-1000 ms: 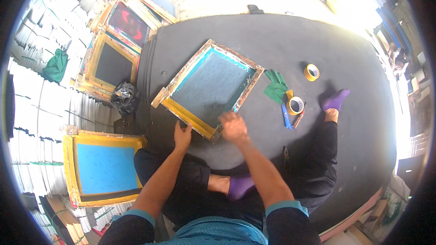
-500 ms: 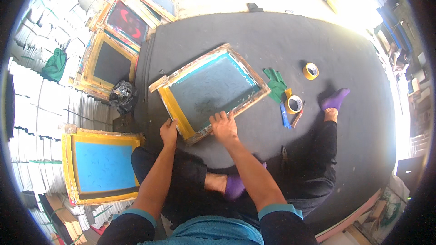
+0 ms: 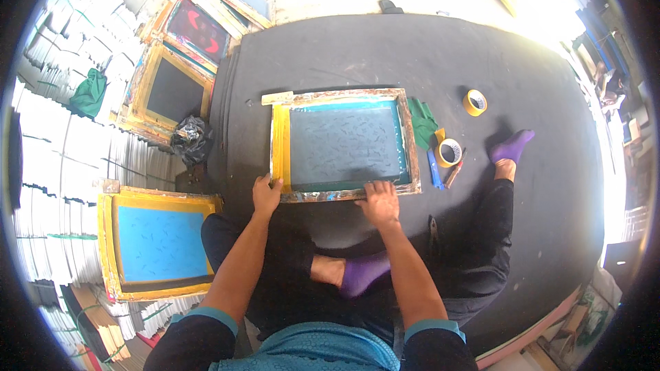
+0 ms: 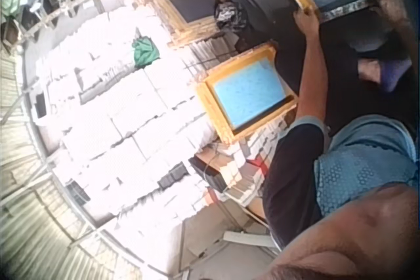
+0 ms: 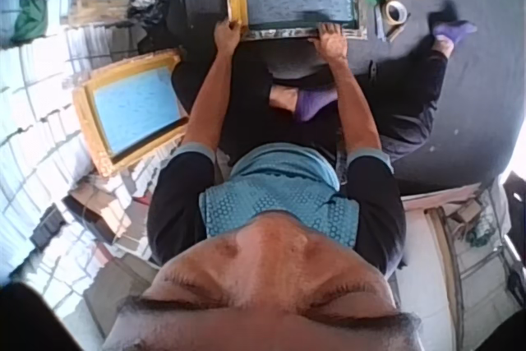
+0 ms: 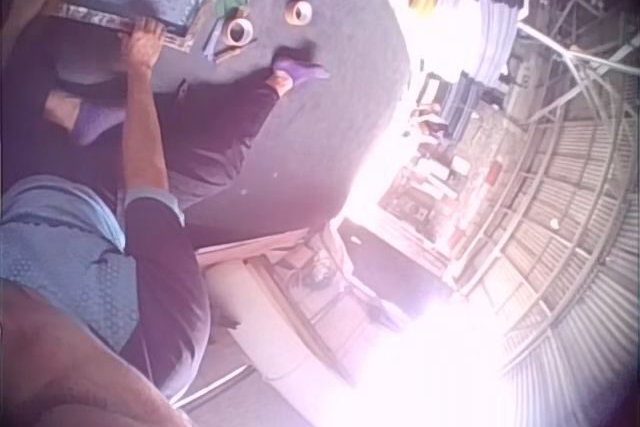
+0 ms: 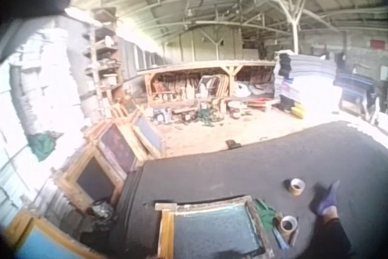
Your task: The person sits on the floor and applies yellow masking tape to the edges of a rectangular screen-printing frame. They smooth the tape along the frame's perimeter and use a utility knife to trim the excess tape.
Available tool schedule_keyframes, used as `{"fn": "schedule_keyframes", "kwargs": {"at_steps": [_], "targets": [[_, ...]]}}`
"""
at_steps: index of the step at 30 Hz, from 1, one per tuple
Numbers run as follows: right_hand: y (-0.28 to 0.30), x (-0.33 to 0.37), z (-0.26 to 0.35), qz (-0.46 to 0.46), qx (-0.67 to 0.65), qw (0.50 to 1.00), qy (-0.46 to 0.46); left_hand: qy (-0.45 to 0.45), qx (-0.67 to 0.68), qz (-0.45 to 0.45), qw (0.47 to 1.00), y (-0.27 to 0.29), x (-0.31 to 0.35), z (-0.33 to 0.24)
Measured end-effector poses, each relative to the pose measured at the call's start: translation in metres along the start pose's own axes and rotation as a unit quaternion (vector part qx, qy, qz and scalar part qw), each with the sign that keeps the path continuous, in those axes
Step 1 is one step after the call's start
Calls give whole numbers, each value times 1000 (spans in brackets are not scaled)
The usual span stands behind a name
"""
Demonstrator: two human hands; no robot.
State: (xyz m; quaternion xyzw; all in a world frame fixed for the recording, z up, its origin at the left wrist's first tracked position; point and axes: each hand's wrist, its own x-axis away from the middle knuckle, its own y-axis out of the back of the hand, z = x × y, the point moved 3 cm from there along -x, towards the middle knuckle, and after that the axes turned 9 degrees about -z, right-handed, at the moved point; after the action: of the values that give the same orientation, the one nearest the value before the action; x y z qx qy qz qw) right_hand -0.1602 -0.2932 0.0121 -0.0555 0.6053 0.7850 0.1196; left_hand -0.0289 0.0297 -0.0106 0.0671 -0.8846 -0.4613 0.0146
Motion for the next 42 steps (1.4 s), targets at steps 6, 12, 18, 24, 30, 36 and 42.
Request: {"fn": "schedule_keyframes", "kwargs": {"at_steps": [6, 12, 18, 24, 30, 36, 42], "targets": [[2, 10, -15, -28, -9, 999, -19, -61, 69, 13, 996, -4, -12, 5], [5, 33, -9, -91, -36, 995, -15, -49, 88, -15, 995, -18, -15, 27], [5, 31, -11, -72, -56, 996, -24, 16, 91, -1, 996, -26, -19, 39], [7, 29, -12, -27, -76, 995, -51, -21, 89, -55, 994, -26, -19, 50], [32, 17, -50, -108, -58, 988, -93, -116, -16, -134, 984, -4, 8, -8], [51, -34, -140, -196, 93, 935, -282, -244, -14, -137, 960, -4, 23, -47], [42, -85, -185, -103, 104, 880, -452, -365, 33, -14, 930, -35, 57, -90]]}}
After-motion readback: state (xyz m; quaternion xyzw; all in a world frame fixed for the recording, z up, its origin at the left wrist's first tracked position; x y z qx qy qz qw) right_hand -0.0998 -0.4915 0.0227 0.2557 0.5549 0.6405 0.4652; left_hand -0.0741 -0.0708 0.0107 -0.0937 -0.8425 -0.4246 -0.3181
